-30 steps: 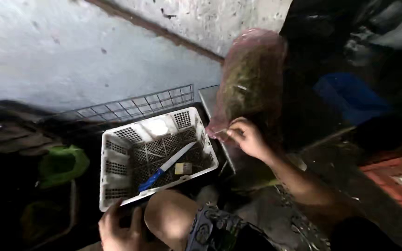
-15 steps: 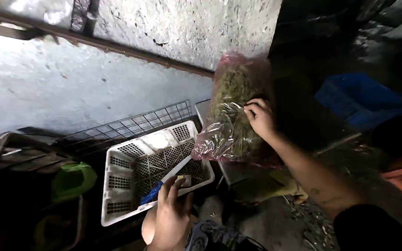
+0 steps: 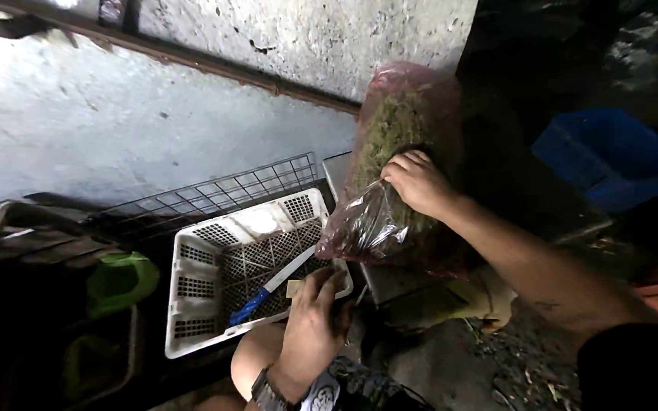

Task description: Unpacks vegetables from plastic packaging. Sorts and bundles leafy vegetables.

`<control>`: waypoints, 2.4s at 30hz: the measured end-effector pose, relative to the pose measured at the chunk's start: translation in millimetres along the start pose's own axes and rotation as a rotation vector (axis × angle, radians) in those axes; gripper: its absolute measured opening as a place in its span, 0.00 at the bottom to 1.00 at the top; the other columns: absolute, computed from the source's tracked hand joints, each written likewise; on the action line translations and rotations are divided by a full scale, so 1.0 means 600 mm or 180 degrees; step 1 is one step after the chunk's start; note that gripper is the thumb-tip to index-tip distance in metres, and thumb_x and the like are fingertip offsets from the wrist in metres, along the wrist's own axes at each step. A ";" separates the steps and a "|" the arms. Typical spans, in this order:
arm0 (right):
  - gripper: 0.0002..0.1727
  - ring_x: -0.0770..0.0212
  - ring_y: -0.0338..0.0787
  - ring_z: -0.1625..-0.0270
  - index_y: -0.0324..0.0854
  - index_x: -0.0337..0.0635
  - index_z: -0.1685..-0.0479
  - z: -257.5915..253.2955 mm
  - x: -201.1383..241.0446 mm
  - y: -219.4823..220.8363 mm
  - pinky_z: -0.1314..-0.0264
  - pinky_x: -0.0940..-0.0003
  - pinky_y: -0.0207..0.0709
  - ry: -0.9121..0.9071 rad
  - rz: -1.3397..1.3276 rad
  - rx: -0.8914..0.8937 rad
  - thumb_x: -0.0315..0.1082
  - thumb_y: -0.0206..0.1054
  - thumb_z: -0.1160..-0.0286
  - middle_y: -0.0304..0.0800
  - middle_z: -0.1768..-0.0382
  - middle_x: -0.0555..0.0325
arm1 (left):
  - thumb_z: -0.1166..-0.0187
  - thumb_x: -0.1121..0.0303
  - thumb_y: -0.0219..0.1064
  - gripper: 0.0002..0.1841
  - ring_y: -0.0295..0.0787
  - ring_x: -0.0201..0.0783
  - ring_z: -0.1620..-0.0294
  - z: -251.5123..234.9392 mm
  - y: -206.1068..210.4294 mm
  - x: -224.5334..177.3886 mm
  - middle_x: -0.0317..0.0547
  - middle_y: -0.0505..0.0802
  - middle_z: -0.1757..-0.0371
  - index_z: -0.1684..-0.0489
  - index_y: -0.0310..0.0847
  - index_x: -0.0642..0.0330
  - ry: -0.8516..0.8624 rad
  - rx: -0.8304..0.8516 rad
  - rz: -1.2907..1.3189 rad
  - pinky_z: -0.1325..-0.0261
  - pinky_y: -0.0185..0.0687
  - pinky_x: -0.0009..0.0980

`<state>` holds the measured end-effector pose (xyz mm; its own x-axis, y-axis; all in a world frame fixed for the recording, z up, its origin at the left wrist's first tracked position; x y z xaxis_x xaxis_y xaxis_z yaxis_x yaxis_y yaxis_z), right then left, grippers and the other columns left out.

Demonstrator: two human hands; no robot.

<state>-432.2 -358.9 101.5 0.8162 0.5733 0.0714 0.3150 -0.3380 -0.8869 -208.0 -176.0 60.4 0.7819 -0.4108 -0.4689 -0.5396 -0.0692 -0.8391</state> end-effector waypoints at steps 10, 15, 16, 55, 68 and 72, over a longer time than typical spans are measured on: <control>0.29 0.39 0.93 0.57 0.83 0.41 0.57 -0.059 0.017 -0.037 0.54 0.38 0.83 0.0613 -0.0011 0.1243 0.59 0.52 0.10 0.89 0.68 0.44 | 0.17 0.50 0.61 0.37 0.93 0.59 0.50 -0.162 0.052 -0.120 0.58 0.90 0.37 0.05 0.55 0.34 -0.0262 0.1172 -0.0850 0.55 0.88 0.56; 0.29 0.41 0.92 0.56 0.83 0.41 0.59 -0.040 0.063 -0.083 0.55 0.39 0.83 0.0967 -0.0135 0.1509 0.58 0.53 0.09 0.88 0.67 0.45 | 0.18 0.32 0.55 0.34 0.91 0.59 0.48 -0.247 0.071 -0.148 0.58 0.87 0.36 0.21 0.75 0.44 -0.0034 0.1261 -0.0834 0.53 0.87 0.59; 0.28 0.42 0.92 0.56 0.84 0.41 0.59 -0.041 0.068 -0.092 0.54 0.39 0.82 0.1058 -0.0200 0.1476 0.58 0.53 0.09 0.88 0.66 0.45 | 0.19 0.31 0.56 0.34 0.92 0.59 0.48 -0.255 0.068 -0.152 0.57 0.88 0.37 0.26 0.79 0.47 -0.0102 0.1238 -0.0851 0.52 0.87 0.59; 0.33 0.43 0.89 0.37 0.69 0.43 0.20 0.090 -0.054 -0.162 0.34 0.39 0.83 0.2520 -0.0730 0.0254 0.50 0.69 0.18 0.85 0.35 0.41 | 0.18 0.53 0.68 0.24 0.91 0.41 0.67 -0.007 0.083 0.022 0.46 0.94 0.59 0.29 0.84 0.56 0.0212 0.0008 0.0537 0.62 0.91 0.44; 0.58 0.30 0.88 0.37 0.34 0.45 0.03 0.127 0.074 0.023 0.39 0.33 0.82 0.3671 -0.0401 0.0729 0.56 0.72 0.23 0.81 0.32 0.28 | 0.20 0.57 0.70 0.29 0.89 0.30 0.59 0.140 0.031 0.096 0.45 0.91 0.51 0.22 0.74 0.64 -0.0243 -0.0756 0.0901 0.52 0.91 0.29; 0.57 0.28 0.77 0.24 0.37 0.52 0.03 0.178 0.075 0.025 0.28 0.31 0.75 0.3877 -0.0960 0.0465 0.53 0.75 0.25 0.59 0.14 0.28 | 0.19 0.57 0.69 0.30 0.90 0.32 0.55 0.179 0.025 0.129 0.50 0.91 0.48 0.23 0.73 0.67 -0.0370 -0.1030 0.0945 0.49 0.91 0.30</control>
<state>-442.8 -258.4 42.7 0.6618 -0.4708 0.5835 0.5732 -0.1840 -0.7985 -122.4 -111.3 -18.0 0.5984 -0.3523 -0.7196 -0.8012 -0.2521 -0.5427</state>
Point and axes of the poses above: each hand's wrist, its own z-axis away from the middle knuckle, its own y-axis out of the palm, x = y × z, the point moved 8 cm from there along -z, towards the middle knuckle
